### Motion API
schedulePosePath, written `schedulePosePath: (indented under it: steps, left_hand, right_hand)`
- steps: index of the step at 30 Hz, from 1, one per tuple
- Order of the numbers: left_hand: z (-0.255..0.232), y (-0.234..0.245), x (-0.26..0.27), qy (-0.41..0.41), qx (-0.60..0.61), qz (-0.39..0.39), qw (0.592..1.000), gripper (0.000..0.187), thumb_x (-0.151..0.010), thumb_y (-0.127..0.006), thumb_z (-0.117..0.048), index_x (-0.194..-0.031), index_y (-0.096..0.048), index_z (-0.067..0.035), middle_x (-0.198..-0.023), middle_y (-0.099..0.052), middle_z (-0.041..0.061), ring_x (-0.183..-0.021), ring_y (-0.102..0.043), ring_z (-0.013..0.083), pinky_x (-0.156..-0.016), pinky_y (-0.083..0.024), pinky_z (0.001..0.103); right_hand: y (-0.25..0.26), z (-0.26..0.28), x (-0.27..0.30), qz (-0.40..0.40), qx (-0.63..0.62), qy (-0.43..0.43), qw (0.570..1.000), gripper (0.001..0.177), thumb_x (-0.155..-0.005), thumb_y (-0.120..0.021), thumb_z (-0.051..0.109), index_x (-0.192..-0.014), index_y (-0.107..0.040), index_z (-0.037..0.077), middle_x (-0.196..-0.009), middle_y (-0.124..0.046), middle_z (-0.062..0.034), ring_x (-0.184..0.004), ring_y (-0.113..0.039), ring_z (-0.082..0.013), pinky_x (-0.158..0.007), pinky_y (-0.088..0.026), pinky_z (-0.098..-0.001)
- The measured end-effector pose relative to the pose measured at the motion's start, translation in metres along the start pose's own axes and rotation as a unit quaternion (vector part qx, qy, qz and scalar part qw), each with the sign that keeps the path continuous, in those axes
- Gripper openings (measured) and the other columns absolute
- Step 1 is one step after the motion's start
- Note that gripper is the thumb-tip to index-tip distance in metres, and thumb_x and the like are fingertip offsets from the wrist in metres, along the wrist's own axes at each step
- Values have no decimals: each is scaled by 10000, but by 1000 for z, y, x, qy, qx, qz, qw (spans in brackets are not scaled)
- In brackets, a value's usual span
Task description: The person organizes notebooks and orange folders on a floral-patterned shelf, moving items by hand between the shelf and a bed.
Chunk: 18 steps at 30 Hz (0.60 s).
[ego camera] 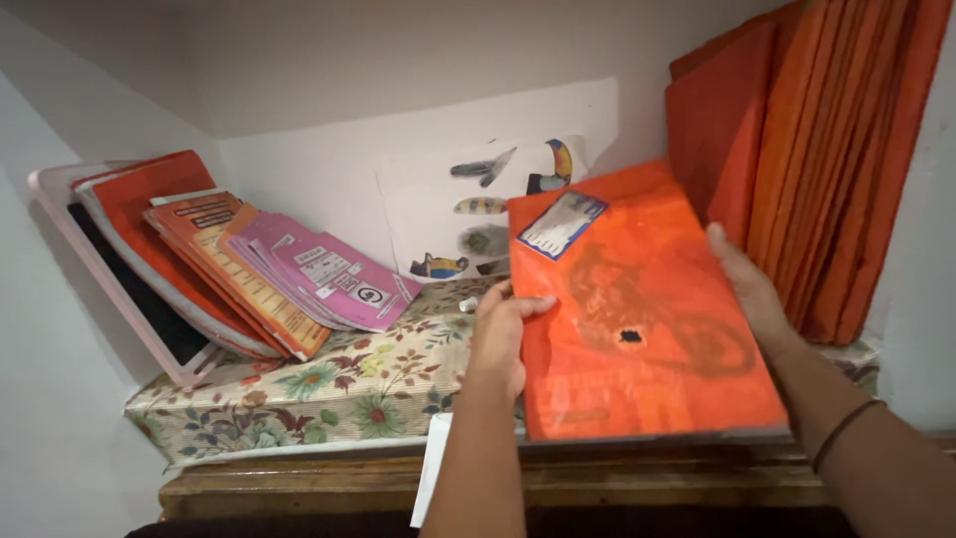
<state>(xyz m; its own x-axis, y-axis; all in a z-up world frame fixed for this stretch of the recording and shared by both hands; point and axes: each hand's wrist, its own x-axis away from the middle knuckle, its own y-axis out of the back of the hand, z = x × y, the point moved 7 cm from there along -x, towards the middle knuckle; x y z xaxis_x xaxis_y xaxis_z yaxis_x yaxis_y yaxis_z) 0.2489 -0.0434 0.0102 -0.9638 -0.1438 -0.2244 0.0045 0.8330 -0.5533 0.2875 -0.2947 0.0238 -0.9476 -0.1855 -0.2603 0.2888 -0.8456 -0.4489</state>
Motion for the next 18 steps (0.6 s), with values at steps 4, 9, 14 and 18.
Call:
schedulePosePath:
  steps: [4,9,14,18]
  left_hand:
    - [3,8,-10,-63,-5,-58,996,454,-730,-687,78,-1166,-589,0,-1069,-719,137,-932,-708,251,-851,-579,387]
    - [3,9,-16,-190,-11,-59,980,484,-731,-702,79,-1198,-582,32,-1128,-714,152,-945,-695,231,-860,-560,351]
    - [-10,3,9,-233,-213,-157,936,440,-755,-763,-43,-1172,-634,7,-1077,-755,121,-919,-713,179,-836,-544,300]
    - [-17,0,12,-209,-219,-158,940,373,-794,-757,-102,-1133,-656,16,-1001,-769,117,-863,-713,183,-800,-550,310]
  right_hand:
    - [22,-7,-12,-15,36,-58,998,473,-943,-669,402,-1242,-681,35,-1122,-722,-80,-918,-680,-190,-809,-552,-365]
    - [42,-11,-21,-23,77,-66,995,366,-932,-702,281,-1159,-694,-5,-1038,-738,-82,-852,-700,-165,-780,-566,-345]
    - [31,-3,-4,-30,134,-78,987,419,-908,-667,220,-1227,-675,-53,-1067,-752,-126,-906,-723,-198,-821,-583,-362]
    - [-8,-3,16,-22,211,-85,974,613,-857,-612,97,-1465,-548,140,-1181,-704,-100,-982,-691,-215,-833,-567,-392]
